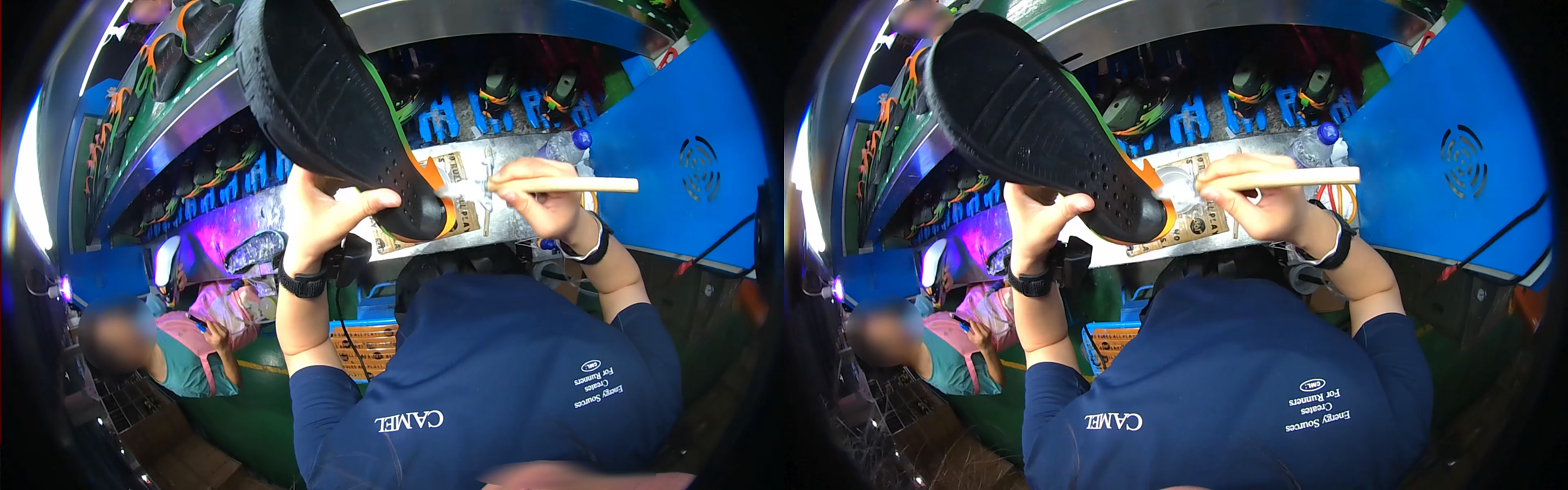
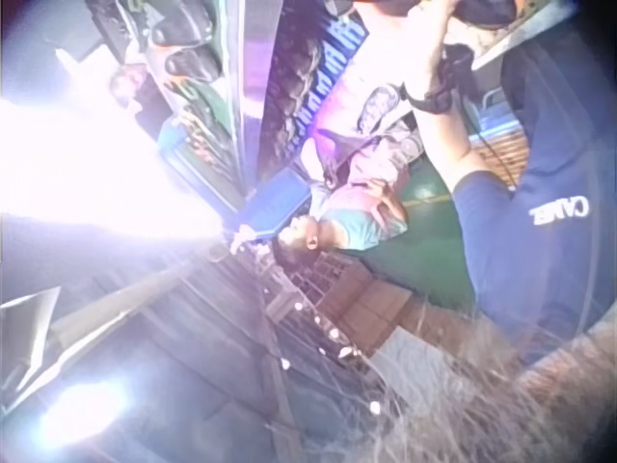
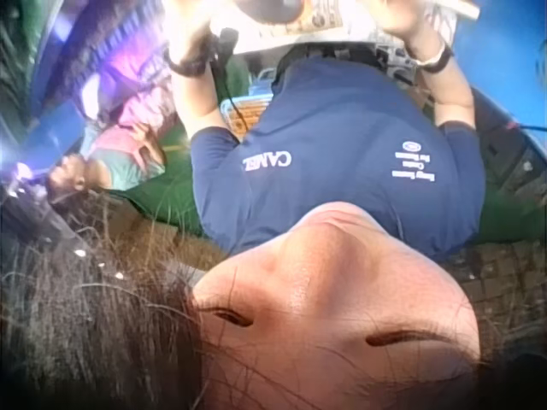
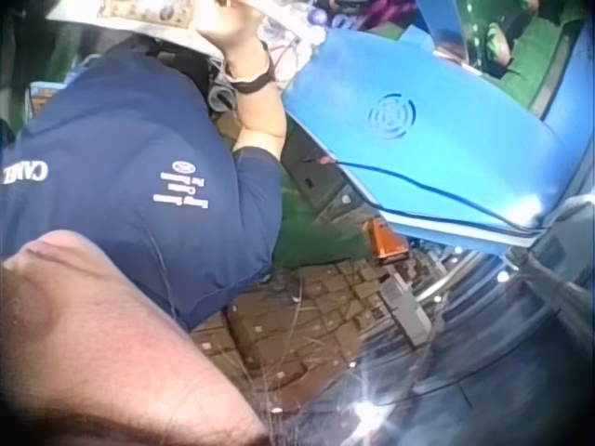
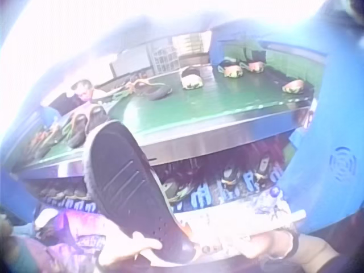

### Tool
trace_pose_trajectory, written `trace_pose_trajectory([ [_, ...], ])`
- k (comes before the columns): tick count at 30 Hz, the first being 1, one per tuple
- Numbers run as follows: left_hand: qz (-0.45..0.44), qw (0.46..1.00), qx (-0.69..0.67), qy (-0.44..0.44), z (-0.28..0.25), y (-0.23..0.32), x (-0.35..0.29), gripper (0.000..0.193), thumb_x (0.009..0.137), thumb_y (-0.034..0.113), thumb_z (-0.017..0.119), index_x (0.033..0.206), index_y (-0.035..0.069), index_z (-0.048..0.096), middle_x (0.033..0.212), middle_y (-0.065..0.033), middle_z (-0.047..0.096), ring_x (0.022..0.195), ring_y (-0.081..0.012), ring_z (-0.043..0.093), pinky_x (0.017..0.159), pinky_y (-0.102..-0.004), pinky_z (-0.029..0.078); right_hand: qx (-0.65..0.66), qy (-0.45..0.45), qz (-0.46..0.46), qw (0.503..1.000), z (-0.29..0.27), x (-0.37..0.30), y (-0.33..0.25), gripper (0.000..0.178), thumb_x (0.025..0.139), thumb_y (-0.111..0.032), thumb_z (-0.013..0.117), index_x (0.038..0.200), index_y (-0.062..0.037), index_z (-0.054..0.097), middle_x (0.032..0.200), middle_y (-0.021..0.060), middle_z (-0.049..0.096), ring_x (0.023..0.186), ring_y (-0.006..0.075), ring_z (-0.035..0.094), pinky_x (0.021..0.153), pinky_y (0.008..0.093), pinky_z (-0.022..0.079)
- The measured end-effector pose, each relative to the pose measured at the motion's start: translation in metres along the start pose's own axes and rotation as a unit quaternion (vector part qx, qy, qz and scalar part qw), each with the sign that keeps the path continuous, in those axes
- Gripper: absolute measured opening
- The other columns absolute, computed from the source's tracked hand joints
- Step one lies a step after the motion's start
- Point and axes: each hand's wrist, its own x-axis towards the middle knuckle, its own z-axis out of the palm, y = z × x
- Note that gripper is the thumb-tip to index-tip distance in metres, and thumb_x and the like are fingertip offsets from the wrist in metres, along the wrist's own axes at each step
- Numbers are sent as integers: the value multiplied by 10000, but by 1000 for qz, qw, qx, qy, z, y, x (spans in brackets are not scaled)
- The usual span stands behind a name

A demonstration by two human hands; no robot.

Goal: The person takes a shoe sole from a conveyor belt, applies a liquid to its edges with a brush, and places it back onto the belt, repeating the process for several soles.

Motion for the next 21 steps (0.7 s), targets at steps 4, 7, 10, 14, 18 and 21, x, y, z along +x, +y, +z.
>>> trace_pose_trajectory([
  [4, -64, 994, -81, -30, -13, -6, 6, 603, 571, -3, 727, 1079, -9, 402, 955, -120, 558, 862, -199, 559, 765, -313, 463, -26, -14, -9, 1000, 19, 5, -4, 60, 672, 33, 568, 716, 16, 604, 743, 111, 604, 640, 194, 581, 571, 250, 470],
  [7, -61, 993, -98, -39, -25, -10, 6, 606, 574, 8, 728, 1087, 4, 405, 980, -109, 546, 867, -188, 558, 773, -305, 461, -42, 8, -31, 999, 34, 14, -6, 57, 681, 29, 563, 719, 19, 603, 739, 112, 604, 628, 192, 574, 571, 245, 462],
  [10, -75, 988, -127, -50, -41, -15, 4, 604, 580, 22, 729, 1090, 10, 404, 987, -102, 543, 873, -181, 557, 766, -290, 464, -28, 36, 19, 999, 47, 17, -14, 52, 683, 29, 570, 723, 22, 601, 737, 116, 605, 625, 187, 576, 560, 256, 458],
  [14, -64, 987, -128, -67, -60, -21, 2, 593, 587, 21, 724, 1086, 10, 403, 985, -102, 541, 872, -187, 558, 766, -289, 464, -56, 22, -31, 998, 69, 16, -18, 68, 696, -1, 575, 742, 38, 605, 715, 119, 595, 561, 137, 543, 503, 218, 429],
  [18, -77, 982, -144, -91, -68, -25, 4, 591, 592, 24, 722, 1086, 10, 398, 988, -106, 532, 871, -190, 557, 765, -297, 465, -40, 97, 43, 994, 82, 17, -19, 69, 706, -9, 568, 739, 39, 604, 721, 115, 595, 571, 140, 544, 514, 230, 437],
  [21, -78, 980, -147, -107, -69, -26, 6, 599, 593, 28, 721, 1093, 9, 392, 987, -107, 529, 872, -187, 555, 764, -298, 465, -35, 53, 36, 997, 84, 11, -29, 63, 704, -2, 561, 730, 39, 601, 716, 120, 597, 564, 157, 548, 515, 232, 442],
])
